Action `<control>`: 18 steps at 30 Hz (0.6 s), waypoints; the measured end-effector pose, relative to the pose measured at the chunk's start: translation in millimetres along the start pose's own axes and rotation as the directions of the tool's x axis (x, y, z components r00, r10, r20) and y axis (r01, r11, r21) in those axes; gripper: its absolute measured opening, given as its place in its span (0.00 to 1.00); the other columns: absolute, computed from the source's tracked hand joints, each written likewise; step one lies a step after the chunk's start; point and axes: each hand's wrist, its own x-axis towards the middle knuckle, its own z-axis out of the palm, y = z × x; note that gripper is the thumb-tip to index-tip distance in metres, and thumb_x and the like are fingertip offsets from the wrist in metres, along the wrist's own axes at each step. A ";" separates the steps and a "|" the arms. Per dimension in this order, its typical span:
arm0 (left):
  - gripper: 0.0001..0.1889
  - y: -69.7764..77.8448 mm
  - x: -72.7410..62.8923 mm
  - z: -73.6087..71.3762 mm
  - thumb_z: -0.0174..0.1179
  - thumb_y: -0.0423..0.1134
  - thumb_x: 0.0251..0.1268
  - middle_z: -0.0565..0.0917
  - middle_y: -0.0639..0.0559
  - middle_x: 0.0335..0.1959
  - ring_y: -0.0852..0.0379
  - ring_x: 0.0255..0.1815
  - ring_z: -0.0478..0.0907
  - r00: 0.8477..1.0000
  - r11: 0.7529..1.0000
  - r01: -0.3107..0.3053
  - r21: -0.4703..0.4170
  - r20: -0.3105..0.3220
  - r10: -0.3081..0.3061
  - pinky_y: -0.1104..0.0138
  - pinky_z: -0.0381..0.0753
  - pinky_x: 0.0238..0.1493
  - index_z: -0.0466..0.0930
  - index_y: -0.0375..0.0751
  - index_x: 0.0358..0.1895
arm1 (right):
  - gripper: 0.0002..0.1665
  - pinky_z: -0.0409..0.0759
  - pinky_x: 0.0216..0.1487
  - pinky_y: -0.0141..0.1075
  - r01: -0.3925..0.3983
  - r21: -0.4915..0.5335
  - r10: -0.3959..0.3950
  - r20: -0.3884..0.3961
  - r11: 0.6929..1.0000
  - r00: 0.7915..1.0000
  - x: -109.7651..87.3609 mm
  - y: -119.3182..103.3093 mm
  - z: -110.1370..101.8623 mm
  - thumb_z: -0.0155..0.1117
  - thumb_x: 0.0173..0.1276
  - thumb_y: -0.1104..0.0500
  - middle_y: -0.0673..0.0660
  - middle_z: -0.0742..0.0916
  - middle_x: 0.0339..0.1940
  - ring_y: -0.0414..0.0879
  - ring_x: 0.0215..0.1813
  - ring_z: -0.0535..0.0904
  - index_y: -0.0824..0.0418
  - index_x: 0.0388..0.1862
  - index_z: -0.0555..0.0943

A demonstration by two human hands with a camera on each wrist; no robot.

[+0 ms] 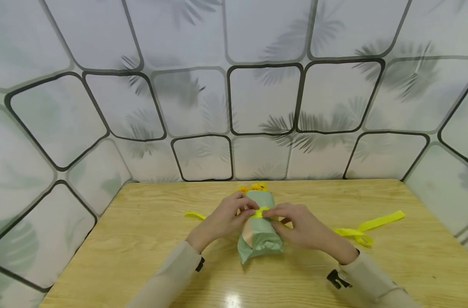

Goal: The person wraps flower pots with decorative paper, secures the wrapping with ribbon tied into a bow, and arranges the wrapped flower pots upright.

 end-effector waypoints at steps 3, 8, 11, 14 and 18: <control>0.09 0.3 1.2 -1.4 0.59 0.31 0.75 0.83 0.46 0.45 0.56 0.39 0.80 1.000 1.000 -0.011 0.007 0.004 0.011 0.72 0.81 0.40 0.87 0.40 0.50 | 0.18 0.85 0.34 0.28 0.000 -0.032 -0.002 -0.057 0.999 0.998 2.9 3.9 -1.2 0.66 0.64 0.76 0.60 0.90 0.49 0.50 0.43 0.88 0.65 0.51 0.87; 0.12 3.6 4.2 -3.8 0.55 0.28 0.76 0.84 0.46 0.47 0.53 0.44 0.81 0.999 1.000 0.012 0.026 0.034 -0.013 0.68 0.82 0.44 0.87 0.40 0.51 | 0.19 0.81 0.30 0.27 -0.025 -0.072 0.016 -0.126 0.997 0.992 6.8 11.0 0.9 0.64 0.61 0.80 0.61 0.90 0.45 0.43 0.36 0.85 0.67 0.48 0.88; 0.13 4.2 5.2 -5.1 0.54 0.26 0.76 0.85 0.45 0.47 0.53 0.45 0.82 0.999 0.999 0.005 0.051 0.050 -0.007 0.66 0.83 0.45 0.87 0.40 0.51 | 0.19 0.80 0.29 0.27 -0.047 -0.075 0.039 -0.106 0.996 0.994 7.9 13.6 0.9 0.62 0.62 0.80 0.62 0.91 0.45 0.40 0.34 0.83 0.67 0.47 0.89; 0.15 4.4 5.7 -6.6 0.52 0.24 0.75 0.85 0.45 0.48 0.52 0.47 0.82 0.998 0.996 -0.016 0.090 0.067 0.010 0.64 0.84 0.48 0.87 0.40 0.52 | 0.20 0.80 0.29 0.26 -0.080 -0.078 0.074 -0.077 0.994 0.994 8.4 14.5 -0.8 0.59 0.63 0.80 0.62 0.91 0.46 0.40 0.32 0.83 0.66 0.47 0.89; 0.19 7.0 4.8 -8.7 0.50 0.20 0.72 0.85 0.46 0.49 0.51 0.50 0.82 0.994 0.989 -0.029 0.142 0.109 0.014 0.62 0.84 0.52 0.86 0.41 0.54 | 0.22 0.81 0.28 0.26 -0.153 -0.040 0.152 -0.029 0.987 0.988 6.8 15.5 -3.3 0.55 0.65 0.80 0.62 0.90 0.47 0.43 0.31 0.84 0.64 0.48 0.89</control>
